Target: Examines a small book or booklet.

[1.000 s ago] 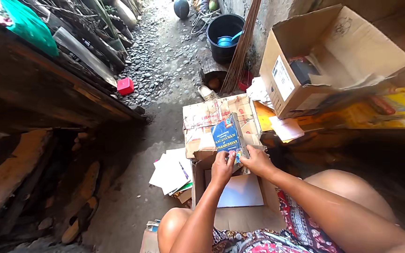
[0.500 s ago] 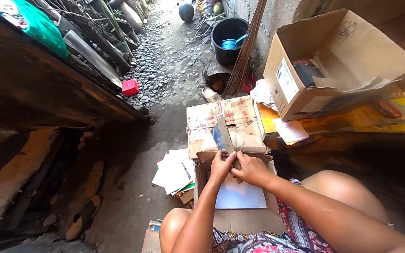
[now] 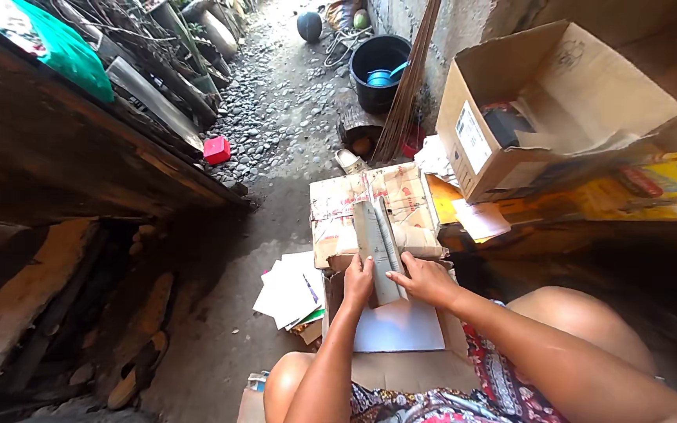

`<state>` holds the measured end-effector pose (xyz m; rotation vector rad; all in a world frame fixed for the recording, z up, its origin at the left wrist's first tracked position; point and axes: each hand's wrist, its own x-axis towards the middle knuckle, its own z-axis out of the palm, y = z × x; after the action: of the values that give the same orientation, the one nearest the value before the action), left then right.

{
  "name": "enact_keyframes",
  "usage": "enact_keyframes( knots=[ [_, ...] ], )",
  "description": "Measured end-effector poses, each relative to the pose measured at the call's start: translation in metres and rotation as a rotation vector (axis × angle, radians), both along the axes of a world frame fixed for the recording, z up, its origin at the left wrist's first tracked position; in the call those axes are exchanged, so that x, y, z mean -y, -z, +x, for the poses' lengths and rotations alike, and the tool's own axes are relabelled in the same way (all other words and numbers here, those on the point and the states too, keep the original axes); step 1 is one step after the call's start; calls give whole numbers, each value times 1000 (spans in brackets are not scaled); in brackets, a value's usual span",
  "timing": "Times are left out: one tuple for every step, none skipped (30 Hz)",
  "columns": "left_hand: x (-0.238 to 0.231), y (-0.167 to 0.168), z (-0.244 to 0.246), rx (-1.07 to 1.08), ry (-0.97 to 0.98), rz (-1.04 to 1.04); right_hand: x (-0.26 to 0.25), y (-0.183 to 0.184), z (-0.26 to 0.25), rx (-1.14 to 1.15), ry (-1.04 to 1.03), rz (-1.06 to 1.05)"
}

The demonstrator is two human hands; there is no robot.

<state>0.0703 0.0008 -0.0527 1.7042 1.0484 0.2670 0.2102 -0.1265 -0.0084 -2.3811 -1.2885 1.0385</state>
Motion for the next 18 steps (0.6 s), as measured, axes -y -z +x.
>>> enact_keyframes(
  knots=[
    [-2,-1,-1,-34,-14,25,1,-1,2,-4,22,-14],
    [-3,-3,-2,-54,-28,42,1,-1,5,-1,42,-31],
    [-5,-3,-3,-66,-45,59,1,-1,8,9,61,-51],
    [-7,-2,-5,-71,-65,72,1,-1,12,16,82,-70],
    [-9,-2,-6,-73,-84,78,2,-1,15,25,103,-88],
    [-11,-1,-8,-69,-105,81,3,0,18,32,122,-103],
    [-13,0,-9,-61,-126,84,4,2,21,44,133,-116],
    [-16,1,-11,-54,-142,83,4,4,25,54,144,-124],
    [-19,2,-13,-57,-154,79,5,6,27,59,150,-134],
    [-21,1,-15,-63,-165,72,5,7,29,63,156,-144],
    [-22,0,-16,-69,-178,65,6,7,31,67,159,-158],
    [-23,-3,-17,-76,-193,58,6,8,32,69,161,-174],
    [-23,-5,-19,-84,-205,55,7,11,33,71,163,-187],
    [-24,-6,-20,-93,-214,54,7,14,34,72,164,-200],
    [-25,-7,-21,-104,-222,55,7,17,35,72,165,-212],
    [-26,-7,-22,-106,-232,56,7,20,36,72,163,-227],
    [-27,-7,-24,-104,-240,55,7,23,37,74,160,-246],
    [-29,-6,-25,-99,-251,51,7,25,38,76,159,-262]
  ],
)
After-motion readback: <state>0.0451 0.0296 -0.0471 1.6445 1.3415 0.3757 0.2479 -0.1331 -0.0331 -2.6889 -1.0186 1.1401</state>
